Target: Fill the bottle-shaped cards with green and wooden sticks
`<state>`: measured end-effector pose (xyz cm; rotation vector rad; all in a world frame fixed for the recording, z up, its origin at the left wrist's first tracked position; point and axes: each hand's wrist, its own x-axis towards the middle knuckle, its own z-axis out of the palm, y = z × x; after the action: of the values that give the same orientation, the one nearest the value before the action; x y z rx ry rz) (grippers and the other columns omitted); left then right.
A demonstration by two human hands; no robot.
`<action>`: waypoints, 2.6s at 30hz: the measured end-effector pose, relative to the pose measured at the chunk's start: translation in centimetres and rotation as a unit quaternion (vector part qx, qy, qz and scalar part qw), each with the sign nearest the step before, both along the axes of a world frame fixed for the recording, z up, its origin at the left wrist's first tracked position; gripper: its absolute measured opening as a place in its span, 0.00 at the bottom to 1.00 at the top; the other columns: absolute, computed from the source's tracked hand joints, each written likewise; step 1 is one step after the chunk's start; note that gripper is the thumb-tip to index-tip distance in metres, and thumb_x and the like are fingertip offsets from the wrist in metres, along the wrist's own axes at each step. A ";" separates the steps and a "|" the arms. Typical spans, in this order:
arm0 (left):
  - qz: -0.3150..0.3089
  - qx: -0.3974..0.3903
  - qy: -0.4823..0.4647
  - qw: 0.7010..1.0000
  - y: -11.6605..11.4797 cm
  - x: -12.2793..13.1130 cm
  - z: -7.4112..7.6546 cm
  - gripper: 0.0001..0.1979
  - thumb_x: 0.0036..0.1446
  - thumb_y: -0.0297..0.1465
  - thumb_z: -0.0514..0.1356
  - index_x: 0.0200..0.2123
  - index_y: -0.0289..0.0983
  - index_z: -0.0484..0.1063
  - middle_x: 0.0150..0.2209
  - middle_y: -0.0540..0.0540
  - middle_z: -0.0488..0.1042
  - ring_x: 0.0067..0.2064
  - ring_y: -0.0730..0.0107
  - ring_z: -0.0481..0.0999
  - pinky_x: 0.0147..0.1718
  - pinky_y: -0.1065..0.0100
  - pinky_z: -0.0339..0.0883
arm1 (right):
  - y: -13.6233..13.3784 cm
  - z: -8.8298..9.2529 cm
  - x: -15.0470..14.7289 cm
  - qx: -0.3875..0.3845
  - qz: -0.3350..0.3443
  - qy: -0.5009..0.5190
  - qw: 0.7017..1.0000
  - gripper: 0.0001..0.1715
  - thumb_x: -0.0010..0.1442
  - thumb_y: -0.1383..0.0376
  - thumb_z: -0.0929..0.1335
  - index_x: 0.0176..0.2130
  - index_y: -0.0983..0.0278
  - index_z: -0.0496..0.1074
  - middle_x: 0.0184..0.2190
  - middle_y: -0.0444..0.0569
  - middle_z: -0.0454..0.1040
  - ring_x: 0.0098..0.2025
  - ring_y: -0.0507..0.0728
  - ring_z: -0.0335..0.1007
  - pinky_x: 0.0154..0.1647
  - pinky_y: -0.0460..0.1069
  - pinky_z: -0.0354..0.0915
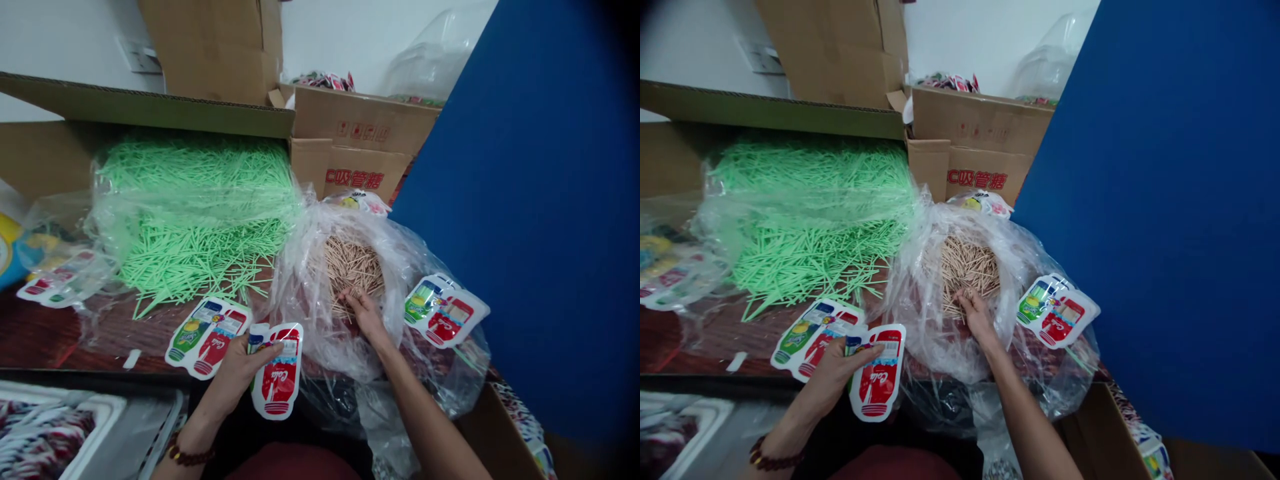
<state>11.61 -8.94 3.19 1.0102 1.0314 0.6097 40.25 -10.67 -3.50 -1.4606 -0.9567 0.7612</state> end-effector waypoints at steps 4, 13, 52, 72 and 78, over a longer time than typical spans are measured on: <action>-0.017 0.012 -0.012 1.000 0.0 0.4 0.3 0.10 0.46 0.34 0.68 0.30 0.34 0.77 0.28 0.47 0.81 0.29 0.64 0.79 0.30 0.69 0.71 | -0.1 1.1 0.1 0.029 -0.046 0.078 0.996 0.15 0.55 0.53 0.68 0.37 0.60 0.69 0.33 0.46 0.76 0.40 0.58 0.70 0.50 0.55 0.63; -0.082 0.049 -0.038 0.995 -0.2 2.7 1.5 0.09 0.50 0.34 0.66 0.33 0.34 0.76 0.30 0.49 0.80 0.30 0.65 0.77 0.33 0.69 0.69 | -1.1 8.9 -6.7 0.186 0.018 0.392 0.901 0.05 0.57 0.63 0.69 0.37 0.58 0.70 0.30 0.41 0.77 0.39 0.56 0.75 0.56 0.59 0.64; -0.092 -0.009 -0.203 0.975 0.0 2.1 1.0 0.26 0.47 0.28 0.68 0.51 0.38 0.72 0.43 0.44 0.78 0.42 0.60 0.75 0.42 0.64 0.68 | -2.2 9.0 -12.8 0.047 0.006 0.365 0.930 0.16 0.56 0.57 0.70 0.43 0.59 0.67 0.36 0.46 0.80 0.42 0.59 0.76 0.41 0.52 0.71; -0.067 0.023 -0.138 0.988 1.2 2.6 0.1 0.12 0.46 0.31 0.69 0.35 0.33 0.76 0.32 0.46 0.79 0.32 0.67 0.76 0.36 0.67 0.68 | -2.1 9.2 -10.1 0.020 0.189 0.097 0.977 0.13 0.62 0.58 0.65 0.41 0.61 0.76 0.42 0.48 0.78 0.43 0.56 0.73 0.47 0.51 0.65; -0.069 0.043 -0.140 0.987 1.2 2.5 0.3 0.10 0.47 0.32 0.69 0.32 0.33 0.76 0.29 0.48 0.78 0.30 0.69 0.74 0.33 0.69 0.66 | -1.6 10.5 -9.6 0.020 0.167 0.092 0.981 0.13 0.60 0.58 0.67 0.36 0.63 0.77 0.34 0.47 0.79 0.35 0.55 0.72 0.38 0.48 0.66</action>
<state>14.08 -7.73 3.50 1.0285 0.6870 0.6652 30.62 -12.30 7.00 -1.1837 -1.0815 1.0951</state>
